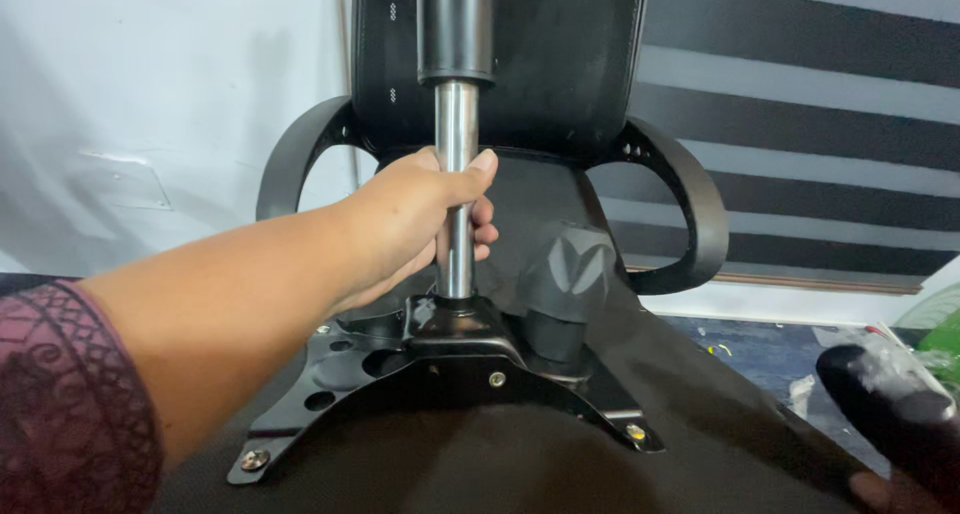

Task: The person uses a screwdriver to tighten screws on the underside of an office chair seat, securing the metal mounting plate to the chair frame. The person holds the chair steady with one hand while turning the screwdriver with the other.

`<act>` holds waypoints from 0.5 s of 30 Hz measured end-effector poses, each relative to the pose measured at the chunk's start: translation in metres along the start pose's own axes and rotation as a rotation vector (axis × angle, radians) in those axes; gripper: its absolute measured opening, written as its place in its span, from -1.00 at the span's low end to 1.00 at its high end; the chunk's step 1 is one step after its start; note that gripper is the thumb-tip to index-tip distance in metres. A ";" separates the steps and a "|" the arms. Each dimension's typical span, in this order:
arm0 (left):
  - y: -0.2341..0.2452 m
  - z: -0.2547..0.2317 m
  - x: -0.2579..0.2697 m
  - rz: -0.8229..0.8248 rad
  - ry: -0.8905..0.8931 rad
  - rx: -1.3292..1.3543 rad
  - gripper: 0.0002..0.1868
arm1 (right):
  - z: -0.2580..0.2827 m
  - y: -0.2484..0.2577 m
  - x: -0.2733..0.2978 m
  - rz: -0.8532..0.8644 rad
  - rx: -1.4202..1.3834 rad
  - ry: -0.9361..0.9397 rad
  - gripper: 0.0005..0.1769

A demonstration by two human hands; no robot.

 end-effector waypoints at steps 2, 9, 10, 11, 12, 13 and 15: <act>0.002 0.001 0.002 0.007 0.001 0.002 -0.68 | 0.009 -0.003 0.012 0.014 0.073 0.006 -0.45; 0.006 0.001 0.001 -0.133 0.047 -0.234 -0.61 | 0.041 0.026 0.045 -0.018 0.352 0.085 -0.50; 0.006 0.002 0.005 -0.151 0.031 -0.268 -0.61 | 0.046 0.025 0.046 -0.013 0.378 0.108 -0.51; 0.006 0.004 0.009 -0.169 0.014 -0.302 -0.60 | 0.054 0.027 0.046 -0.020 0.398 0.133 -0.52; 0.005 0.009 0.014 -0.161 0.030 -0.328 -0.59 | 0.064 0.031 0.045 -0.031 0.403 0.167 -0.52; 0.003 0.018 0.020 -0.154 0.046 -0.354 -0.59 | 0.075 0.037 0.044 -0.047 0.392 0.206 -0.53; 0.000 0.033 0.030 -0.159 0.009 -0.396 -0.58 | 0.100 0.056 0.044 -0.051 0.227 0.316 -0.55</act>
Point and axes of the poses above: each hand's wrist, its own x-axis away from the middle knuckle, its own y-axis out of the back of the hand, z = x × y, the point moved 7 cm from there along -x, towards the middle knuckle, and after that the axes turned 4 degrees about -x, right-handed, at the moved point
